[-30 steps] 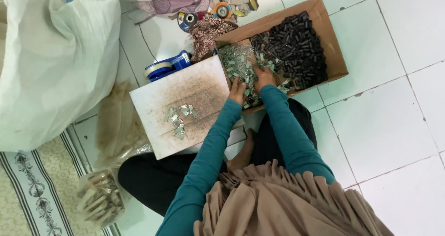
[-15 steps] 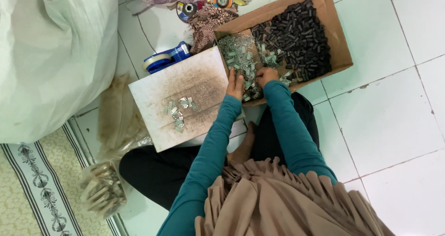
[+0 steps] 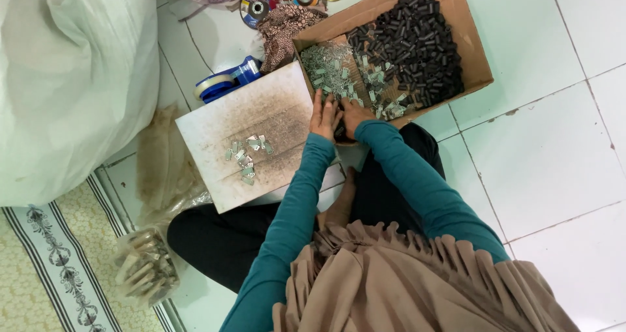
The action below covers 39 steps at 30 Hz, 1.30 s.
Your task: The person sorts through small metal scrap pieces from a cardboard box, placing selected pieces into plastic bags and onto a white board.
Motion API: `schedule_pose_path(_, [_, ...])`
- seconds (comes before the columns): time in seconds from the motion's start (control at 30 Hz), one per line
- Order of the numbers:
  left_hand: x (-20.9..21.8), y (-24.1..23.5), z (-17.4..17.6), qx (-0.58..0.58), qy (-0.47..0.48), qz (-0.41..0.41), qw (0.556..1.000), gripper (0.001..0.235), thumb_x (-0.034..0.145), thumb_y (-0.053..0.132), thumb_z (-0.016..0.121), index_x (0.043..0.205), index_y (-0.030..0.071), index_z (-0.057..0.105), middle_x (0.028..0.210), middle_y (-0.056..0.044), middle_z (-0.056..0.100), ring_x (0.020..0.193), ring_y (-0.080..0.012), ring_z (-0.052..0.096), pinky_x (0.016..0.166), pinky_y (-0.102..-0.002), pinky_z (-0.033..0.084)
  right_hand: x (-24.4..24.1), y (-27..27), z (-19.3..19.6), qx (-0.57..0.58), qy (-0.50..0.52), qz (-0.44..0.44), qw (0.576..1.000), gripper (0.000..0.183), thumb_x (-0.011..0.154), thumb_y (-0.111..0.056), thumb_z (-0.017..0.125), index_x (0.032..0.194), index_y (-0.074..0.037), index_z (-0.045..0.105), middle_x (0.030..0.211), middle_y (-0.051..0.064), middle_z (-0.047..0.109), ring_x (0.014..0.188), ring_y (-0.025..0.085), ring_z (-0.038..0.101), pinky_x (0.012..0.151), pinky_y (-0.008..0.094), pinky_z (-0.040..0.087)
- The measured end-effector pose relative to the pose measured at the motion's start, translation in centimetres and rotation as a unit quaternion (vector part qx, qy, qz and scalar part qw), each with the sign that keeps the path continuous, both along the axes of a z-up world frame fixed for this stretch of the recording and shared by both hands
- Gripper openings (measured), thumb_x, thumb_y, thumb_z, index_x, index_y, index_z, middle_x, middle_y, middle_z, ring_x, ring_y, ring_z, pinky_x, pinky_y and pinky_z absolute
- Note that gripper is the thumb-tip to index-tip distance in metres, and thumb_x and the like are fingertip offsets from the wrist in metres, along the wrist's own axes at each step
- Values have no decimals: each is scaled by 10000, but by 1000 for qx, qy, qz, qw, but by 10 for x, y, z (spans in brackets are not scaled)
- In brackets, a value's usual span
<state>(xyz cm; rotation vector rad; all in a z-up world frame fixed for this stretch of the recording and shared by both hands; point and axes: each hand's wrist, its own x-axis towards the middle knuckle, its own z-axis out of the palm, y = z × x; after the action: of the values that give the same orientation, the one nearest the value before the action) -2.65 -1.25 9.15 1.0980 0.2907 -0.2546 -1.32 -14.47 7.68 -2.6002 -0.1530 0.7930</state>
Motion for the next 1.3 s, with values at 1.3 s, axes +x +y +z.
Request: schedule_pose_path(1.3, [5, 4, -22, -37, 29, 0, 999, 596, 1105, 325, 550, 1638, 291, 286, 1583, -189, 429, 1457, -462, 360, 1174, -626, 384, 1, -3, -28, -32, 4, 36, 999, 448, 879, -77, 582, 1306, 56, 601, 1160, 287, 648, 1039, 430, 692, 814, 554, 620])
